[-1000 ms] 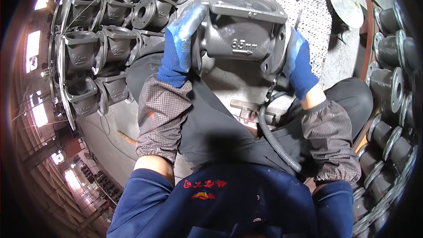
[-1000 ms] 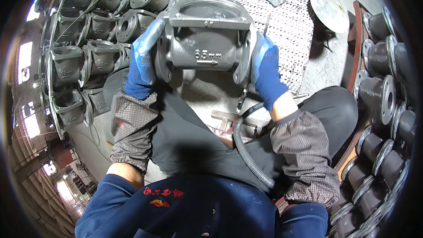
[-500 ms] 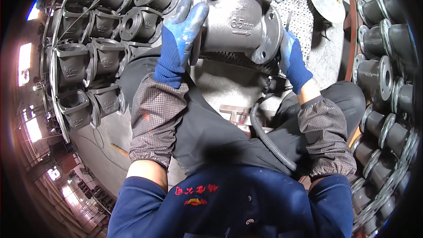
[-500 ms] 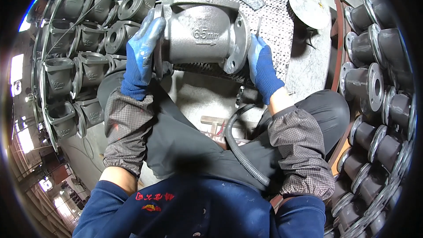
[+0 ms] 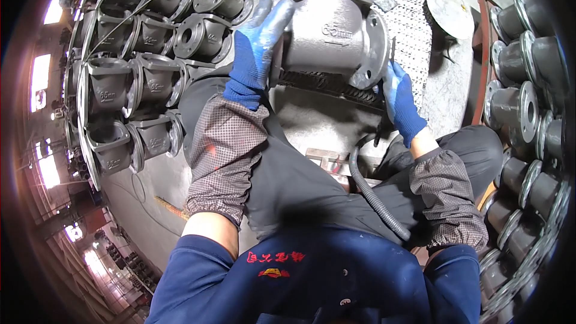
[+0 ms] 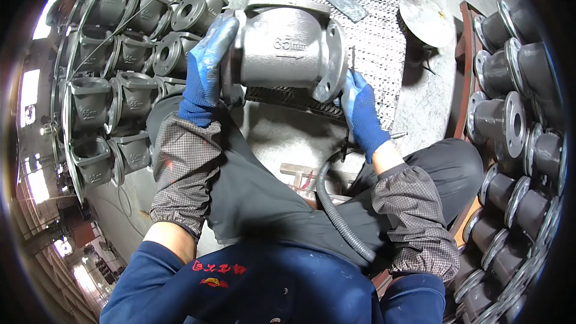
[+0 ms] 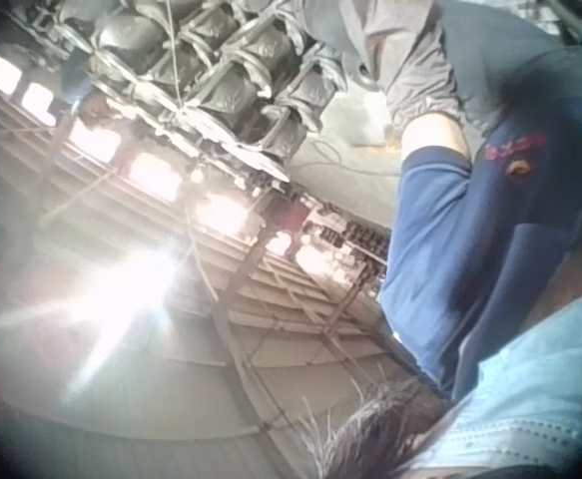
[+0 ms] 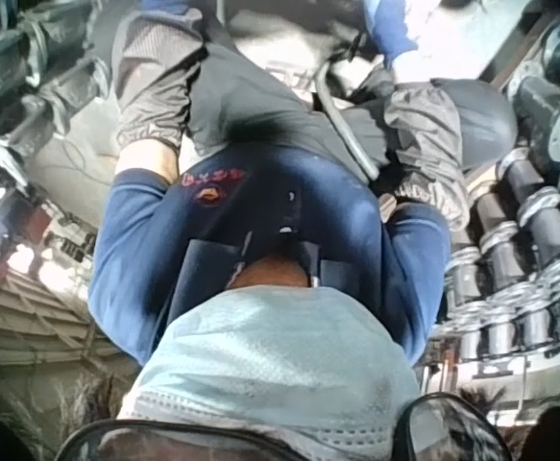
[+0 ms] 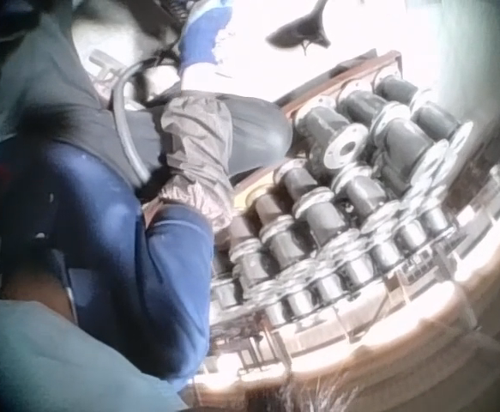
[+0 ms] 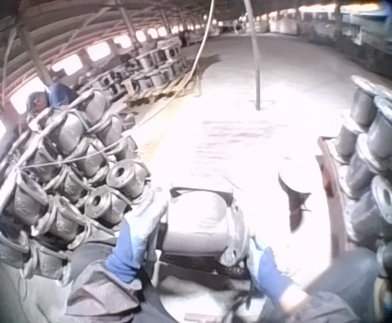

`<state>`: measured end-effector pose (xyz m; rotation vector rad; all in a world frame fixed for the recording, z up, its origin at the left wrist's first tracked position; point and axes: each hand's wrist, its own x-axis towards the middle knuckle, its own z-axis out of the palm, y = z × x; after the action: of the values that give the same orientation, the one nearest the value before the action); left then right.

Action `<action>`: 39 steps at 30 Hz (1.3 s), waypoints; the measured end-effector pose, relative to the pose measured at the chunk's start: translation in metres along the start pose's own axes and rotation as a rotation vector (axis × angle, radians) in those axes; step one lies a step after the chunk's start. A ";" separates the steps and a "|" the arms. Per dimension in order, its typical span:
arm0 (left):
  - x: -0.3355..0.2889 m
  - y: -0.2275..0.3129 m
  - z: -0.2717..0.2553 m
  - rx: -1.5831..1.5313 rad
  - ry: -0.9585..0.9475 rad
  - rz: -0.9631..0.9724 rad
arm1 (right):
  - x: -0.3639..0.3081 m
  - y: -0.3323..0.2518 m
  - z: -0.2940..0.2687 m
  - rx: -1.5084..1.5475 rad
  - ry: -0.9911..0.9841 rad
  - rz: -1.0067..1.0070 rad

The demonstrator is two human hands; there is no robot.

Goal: The person uses a pneumatic tool to scrape the edges and interior surfaces of a metal casting, turns the object over to reach different sides, and then places it onto a stack on a pallet.

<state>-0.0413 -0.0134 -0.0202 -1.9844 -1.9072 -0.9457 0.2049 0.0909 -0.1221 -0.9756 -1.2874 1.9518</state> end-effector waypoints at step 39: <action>-0.057 -0.056 0.035 -1.202 0.159 -1.053 | 0.002 -0.020 0.021 -0.289 0.020 -0.194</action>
<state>-0.0813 -0.0320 -0.0949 -0.8676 -2.5258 -2.9023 0.1882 0.0886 -0.0987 -0.9612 -1.6204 1.6359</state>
